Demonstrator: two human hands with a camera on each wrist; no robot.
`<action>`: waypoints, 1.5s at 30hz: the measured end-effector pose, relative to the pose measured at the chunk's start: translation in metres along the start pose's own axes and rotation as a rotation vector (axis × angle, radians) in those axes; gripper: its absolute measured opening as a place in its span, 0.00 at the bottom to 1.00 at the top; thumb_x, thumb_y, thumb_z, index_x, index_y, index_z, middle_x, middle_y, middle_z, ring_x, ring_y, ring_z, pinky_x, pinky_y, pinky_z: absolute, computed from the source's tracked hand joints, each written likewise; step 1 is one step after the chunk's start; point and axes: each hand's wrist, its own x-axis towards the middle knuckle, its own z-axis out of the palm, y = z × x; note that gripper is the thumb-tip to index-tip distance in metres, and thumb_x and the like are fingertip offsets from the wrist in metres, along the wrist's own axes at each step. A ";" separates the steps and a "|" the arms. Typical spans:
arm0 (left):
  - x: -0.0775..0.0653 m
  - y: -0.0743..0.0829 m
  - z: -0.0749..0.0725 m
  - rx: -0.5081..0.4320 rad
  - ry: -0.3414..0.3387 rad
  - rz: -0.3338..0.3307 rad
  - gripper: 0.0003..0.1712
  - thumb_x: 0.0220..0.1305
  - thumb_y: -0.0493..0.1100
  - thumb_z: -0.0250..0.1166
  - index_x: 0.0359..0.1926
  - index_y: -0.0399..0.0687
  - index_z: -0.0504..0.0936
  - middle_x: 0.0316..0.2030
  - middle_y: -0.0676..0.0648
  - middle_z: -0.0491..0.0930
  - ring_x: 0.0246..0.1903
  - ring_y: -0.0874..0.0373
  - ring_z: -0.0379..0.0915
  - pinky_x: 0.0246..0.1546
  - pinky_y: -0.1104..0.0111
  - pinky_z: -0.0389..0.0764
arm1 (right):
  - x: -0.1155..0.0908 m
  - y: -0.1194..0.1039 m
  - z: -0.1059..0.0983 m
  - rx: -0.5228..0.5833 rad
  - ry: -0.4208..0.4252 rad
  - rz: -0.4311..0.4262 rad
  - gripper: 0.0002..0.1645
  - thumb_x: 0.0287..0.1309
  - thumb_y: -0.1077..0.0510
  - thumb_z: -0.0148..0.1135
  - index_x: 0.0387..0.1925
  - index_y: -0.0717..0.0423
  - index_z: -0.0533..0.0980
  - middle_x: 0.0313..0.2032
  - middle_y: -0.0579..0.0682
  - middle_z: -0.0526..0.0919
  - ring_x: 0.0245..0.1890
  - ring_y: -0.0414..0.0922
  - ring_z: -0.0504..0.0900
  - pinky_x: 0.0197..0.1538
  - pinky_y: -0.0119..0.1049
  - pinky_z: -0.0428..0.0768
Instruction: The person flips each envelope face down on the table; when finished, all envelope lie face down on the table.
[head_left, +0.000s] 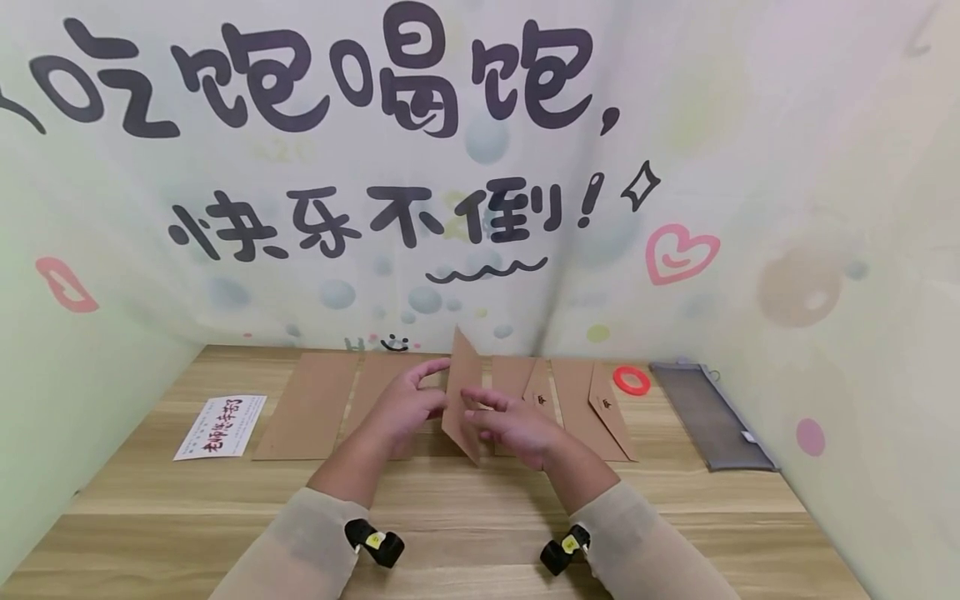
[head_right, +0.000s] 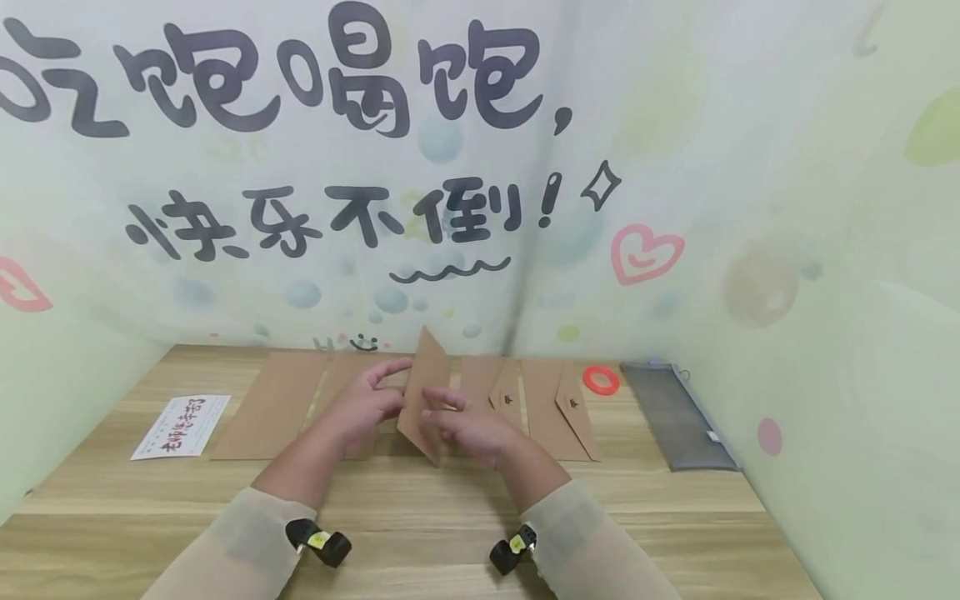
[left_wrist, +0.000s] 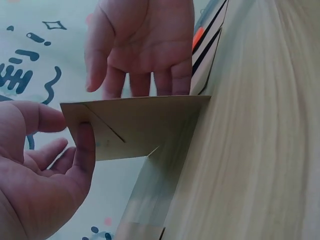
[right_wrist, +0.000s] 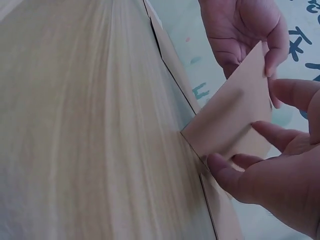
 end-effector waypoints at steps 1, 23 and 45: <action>0.000 0.000 -0.001 -0.001 0.006 -0.003 0.38 0.66 0.33 0.62 0.77 0.55 0.73 0.58 0.38 0.87 0.46 0.57 0.86 0.55 0.63 0.86 | 0.000 0.000 0.000 0.001 0.001 -0.002 0.38 0.77 0.52 0.60 0.82 0.53 0.63 0.84 0.53 0.59 0.78 0.53 0.67 0.79 0.53 0.69; 0.004 -0.014 -0.015 0.305 0.111 -0.034 0.34 0.70 0.36 0.58 0.76 0.39 0.72 0.75 0.35 0.73 0.76 0.41 0.69 0.77 0.48 0.72 | 0.003 0.004 -0.010 0.096 0.061 0.028 0.39 0.78 0.53 0.58 0.82 0.61 0.60 0.83 0.62 0.58 0.80 0.52 0.63 0.82 0.53 0.66; 0.007 -0.015 0.000 0.236 0.093 0.000 0.31 0.74 0.42 0.59 0.75 0.42 0.74 0.76 0.37 0.73 0.72 0.41 0.74 0.71 0.48 0.78 | -0.010 -0.016 -0.039 0.137 0.122 -0.071 0.36 0.81 0.57 0.48 0.83 0.60 0.55 0.84 0.64 0.52 0.78 0.60 0.65 0.83 0.59 0.63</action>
